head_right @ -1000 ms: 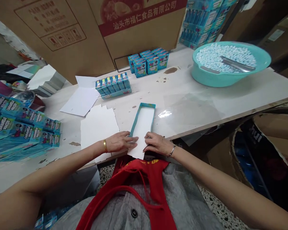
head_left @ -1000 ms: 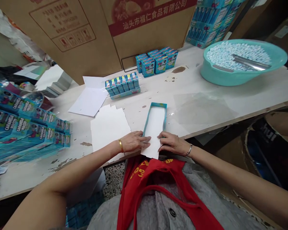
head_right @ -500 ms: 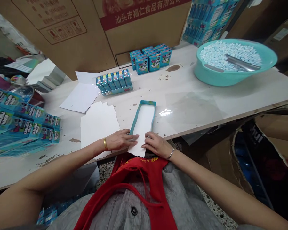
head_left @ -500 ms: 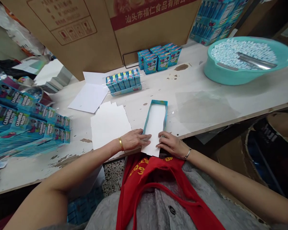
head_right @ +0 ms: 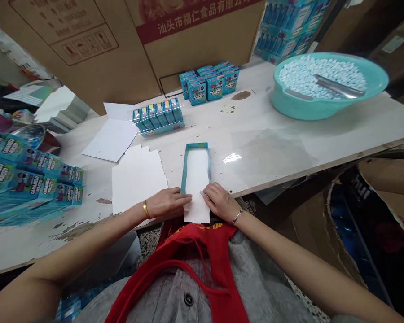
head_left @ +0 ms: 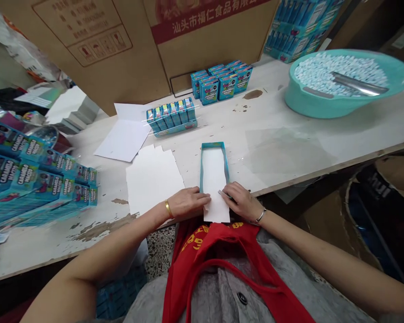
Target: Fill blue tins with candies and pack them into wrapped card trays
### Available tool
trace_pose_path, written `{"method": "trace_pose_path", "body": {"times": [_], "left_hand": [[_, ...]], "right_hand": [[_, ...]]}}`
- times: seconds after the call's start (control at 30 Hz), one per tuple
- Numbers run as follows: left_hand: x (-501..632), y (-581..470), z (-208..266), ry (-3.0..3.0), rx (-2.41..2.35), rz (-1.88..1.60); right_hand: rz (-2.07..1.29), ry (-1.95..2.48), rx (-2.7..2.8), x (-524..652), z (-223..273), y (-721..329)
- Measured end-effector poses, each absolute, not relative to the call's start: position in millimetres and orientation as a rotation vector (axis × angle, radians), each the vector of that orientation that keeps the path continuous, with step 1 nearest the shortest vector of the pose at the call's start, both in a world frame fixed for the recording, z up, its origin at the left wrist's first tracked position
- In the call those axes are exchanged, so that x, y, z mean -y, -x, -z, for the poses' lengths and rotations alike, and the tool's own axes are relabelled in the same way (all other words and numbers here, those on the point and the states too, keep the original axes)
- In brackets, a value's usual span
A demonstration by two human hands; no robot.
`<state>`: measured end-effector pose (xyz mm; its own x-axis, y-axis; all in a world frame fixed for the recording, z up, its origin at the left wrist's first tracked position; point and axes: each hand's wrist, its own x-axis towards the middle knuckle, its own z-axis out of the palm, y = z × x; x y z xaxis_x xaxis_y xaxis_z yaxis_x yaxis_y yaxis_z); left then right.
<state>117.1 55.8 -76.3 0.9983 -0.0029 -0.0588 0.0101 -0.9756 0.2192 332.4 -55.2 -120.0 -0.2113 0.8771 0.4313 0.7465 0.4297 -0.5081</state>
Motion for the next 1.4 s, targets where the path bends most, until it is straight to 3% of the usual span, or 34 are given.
{"method": "trace_pose_path", "body": {"times": [0.23, 0.53, 0.83, 1.07, 1.4], "left_hand": [[-53, -124, 79, -2.66, -0.427, -0.032], [-42, -140, 93, -2.433, -0.686, -0.255], [-42, -132, 83, -2.266, -0.556, -0.269], [-31, -152, 85, -2.14, -1.012, -0.354], [-7, -153, 76, -2.869, -0.922, -0.201]], "right_hand": [[-0.113, 1.394, 2.22, 60, 120, -334], [-0.216, 1.357, 2.293, 83, 127, -340], [-0.331, 1.385, 2.017, 65, 130, -330], [-0.251, 1.41, 1.741, 65, 129, -325], [-0.152, 1.491, 2.021, 55, 129, -326]]}}
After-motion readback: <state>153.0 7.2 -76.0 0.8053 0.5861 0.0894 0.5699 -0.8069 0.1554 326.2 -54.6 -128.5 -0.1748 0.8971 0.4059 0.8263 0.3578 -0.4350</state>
